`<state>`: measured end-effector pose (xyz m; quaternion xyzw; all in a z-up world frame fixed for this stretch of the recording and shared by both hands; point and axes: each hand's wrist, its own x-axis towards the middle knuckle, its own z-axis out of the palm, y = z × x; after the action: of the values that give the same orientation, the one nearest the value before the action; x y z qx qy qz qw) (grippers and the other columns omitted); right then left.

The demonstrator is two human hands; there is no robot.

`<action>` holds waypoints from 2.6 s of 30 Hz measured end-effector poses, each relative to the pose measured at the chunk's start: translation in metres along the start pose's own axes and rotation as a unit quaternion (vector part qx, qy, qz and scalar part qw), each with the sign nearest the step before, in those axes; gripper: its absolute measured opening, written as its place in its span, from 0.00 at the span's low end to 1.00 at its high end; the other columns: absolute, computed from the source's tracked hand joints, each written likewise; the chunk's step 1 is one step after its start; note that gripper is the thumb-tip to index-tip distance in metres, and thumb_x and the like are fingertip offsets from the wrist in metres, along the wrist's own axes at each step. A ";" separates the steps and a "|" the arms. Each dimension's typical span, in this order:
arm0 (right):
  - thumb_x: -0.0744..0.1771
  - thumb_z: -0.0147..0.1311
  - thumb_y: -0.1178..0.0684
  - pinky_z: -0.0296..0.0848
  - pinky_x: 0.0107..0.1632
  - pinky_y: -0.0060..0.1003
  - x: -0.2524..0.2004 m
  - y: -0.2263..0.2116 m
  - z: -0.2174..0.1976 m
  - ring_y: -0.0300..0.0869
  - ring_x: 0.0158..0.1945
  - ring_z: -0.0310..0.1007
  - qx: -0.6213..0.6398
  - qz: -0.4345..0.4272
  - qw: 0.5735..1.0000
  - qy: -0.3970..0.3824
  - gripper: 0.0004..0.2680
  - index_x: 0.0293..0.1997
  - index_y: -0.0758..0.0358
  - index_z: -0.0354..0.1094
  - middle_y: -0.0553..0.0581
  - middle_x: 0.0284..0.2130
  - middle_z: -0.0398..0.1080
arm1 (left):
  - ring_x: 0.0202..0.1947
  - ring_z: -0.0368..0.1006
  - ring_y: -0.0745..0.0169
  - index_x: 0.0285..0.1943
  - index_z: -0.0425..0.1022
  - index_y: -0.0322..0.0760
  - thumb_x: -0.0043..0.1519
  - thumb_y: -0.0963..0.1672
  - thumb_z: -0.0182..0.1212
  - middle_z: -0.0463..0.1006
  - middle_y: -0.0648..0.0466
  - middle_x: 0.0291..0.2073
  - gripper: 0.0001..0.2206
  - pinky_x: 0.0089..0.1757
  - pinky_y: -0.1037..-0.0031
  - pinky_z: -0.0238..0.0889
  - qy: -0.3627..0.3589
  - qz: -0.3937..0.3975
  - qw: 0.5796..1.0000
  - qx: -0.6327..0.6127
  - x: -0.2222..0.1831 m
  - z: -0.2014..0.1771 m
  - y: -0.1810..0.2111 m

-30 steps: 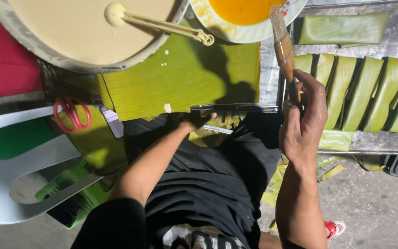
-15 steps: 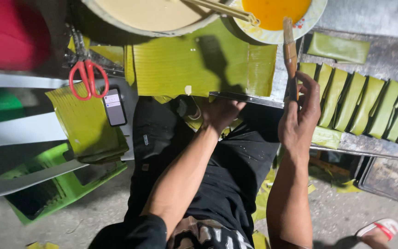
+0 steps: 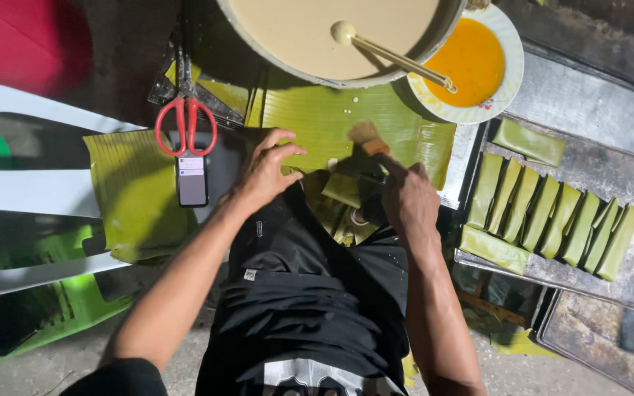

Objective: The person prepares food packets by brushing large green leaves with oil, spooning a beige batter mixture onto them, and folding the leaves into rectangular shapes before placing them on a metal tray.

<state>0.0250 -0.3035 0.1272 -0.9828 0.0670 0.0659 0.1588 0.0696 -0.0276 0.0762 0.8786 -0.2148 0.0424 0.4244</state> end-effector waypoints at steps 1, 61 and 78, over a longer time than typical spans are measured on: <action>0.68 0.48 0.54 0.76 0.39 0.51 0.006 -0.005 0.006 0.57 0.38 0.76 -0.018 -0.021 1.000 -0.001 0.16 0.62 0.40 0.72 0.67 0.38 0.71 | 0.55 0.72 0.43 0.48 0.80 0.34 0.48 0.39 0.72 0.75 0.42 0.55 0.17 0.52 0.62 0.67 -0.022 -0.014 1.000 0.005 -0.001 -0.003 -0.007; 0.65 0.62 0.56 0.75 0.42 0.44 0.032 0.061 -0.035 0.46 0.36 0.74 -0.014 -0.327 0.937 0.120 0.10 0.49 0.47 0.80 0.53 0.32 0.74 | 0.63 0.69 0.37 0.39 0.79 0.32 0.57 0.40 0.70 0.76 0.42 0.56 0.06 0.57 0.57 0.65 -0.013 0.005 1.000 -0.002 0.005 0.017 -0.036; 0.69 0.61 0.57 0.73 0.35 0.42 0.014 0.011 -0.072 0.47 0.34 0.77 0.098 -0.220 0.947 0.215 0.09 0.53 0.50 0.78 0.57 0.38 0.76 | 0.52 0.75 0.43 0.43 0.77 0.36 0.62 0.43 0.64 0.77 0.48 0.55 0.05 0.49 0.57 0.69 -0.106 -0.027 0.993 0.036 0.023 -0.014 0.007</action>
<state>0.0444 -0.3388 0.1894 -0.9438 -0.1118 -0.1899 0.2464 0.0889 -0.0285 0.0965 0.8983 -0.2337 -0.0549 0.3679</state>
